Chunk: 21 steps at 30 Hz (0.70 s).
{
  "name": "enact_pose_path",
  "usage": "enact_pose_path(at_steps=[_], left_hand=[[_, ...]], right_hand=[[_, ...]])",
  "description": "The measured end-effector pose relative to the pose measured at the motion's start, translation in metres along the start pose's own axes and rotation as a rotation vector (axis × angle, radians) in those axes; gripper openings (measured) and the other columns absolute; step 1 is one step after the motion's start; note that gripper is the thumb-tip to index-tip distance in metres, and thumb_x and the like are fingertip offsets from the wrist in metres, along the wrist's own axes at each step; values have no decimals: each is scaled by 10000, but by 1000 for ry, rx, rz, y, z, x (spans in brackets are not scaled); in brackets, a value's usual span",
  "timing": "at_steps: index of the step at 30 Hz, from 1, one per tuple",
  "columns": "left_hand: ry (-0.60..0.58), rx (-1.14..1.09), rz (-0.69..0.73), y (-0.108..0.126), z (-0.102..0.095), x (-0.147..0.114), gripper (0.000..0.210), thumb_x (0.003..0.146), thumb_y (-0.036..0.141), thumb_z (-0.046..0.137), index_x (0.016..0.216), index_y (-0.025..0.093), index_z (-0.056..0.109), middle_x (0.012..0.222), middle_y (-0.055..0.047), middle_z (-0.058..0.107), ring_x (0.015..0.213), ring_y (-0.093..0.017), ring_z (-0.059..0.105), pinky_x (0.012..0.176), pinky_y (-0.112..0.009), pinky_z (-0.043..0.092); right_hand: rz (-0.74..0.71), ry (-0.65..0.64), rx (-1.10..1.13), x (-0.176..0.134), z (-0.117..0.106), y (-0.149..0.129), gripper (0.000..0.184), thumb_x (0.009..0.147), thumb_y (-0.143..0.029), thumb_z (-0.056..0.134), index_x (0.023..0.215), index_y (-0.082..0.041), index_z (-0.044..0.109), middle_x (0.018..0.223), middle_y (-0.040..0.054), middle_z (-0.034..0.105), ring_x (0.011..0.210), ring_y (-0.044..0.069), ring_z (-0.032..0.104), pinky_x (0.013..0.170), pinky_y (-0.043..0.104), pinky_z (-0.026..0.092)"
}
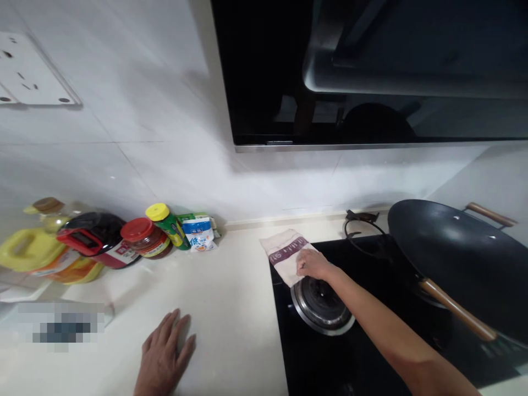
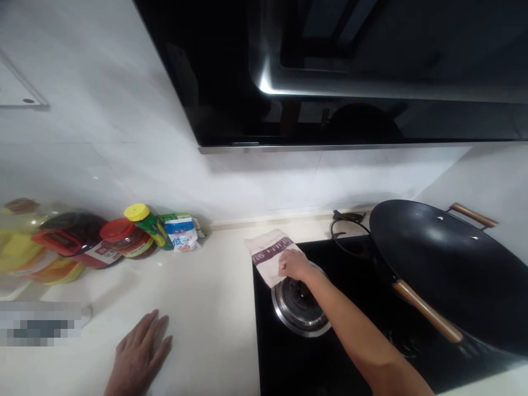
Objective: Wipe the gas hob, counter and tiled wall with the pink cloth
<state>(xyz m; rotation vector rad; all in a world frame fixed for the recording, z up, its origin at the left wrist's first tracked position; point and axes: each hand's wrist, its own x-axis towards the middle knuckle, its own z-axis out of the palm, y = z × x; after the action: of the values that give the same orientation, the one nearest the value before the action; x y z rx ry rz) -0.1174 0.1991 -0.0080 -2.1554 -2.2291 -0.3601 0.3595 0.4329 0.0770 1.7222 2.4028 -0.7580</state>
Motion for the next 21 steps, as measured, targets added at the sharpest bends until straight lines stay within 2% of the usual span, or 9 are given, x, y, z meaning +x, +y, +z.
enact_pose_path(at_steps=[4,9,15,21], left_hand=[[-7,-4,-8,-1,0,1,545,958,534,450,1368,236,651,1549,-145,578,1456,-323,499,1143,-535,435],[-12,-13,-9,1,0,2,553,964,540,420,1364,236,651,1536,-147,586,1455,-322,495,1145,-538,430],[4,6,-1,1,3,3,582,977,559,377,1364,220,649,1535,-152,582,1463,-326,485,1150,-536,423],[17,5,7,1,4,5,606,990,563,331,1370,205,638,1543,-174,561,1468,-347,472,1146,-559,421]], right_hand=[[89,82,48,-1,-5,27,124,877,-310,706,876,-277,825,1190,13,721,1125,209,626,928,283,446],[217,144,75,-23,-4,67,244,985,-323,583,950,-239,810,1135,36,754,1035,198,669,812,265,438],[326,197,88,-73,14,92,398,1066,-338,431,954,-209,790,1092,89,773,1000,224,687,823,297,446],[428,211,114,-128,46,90,460,1089,-299,331,1027,-207,777,1072,125,780,1038,251,704,895,334,468]])
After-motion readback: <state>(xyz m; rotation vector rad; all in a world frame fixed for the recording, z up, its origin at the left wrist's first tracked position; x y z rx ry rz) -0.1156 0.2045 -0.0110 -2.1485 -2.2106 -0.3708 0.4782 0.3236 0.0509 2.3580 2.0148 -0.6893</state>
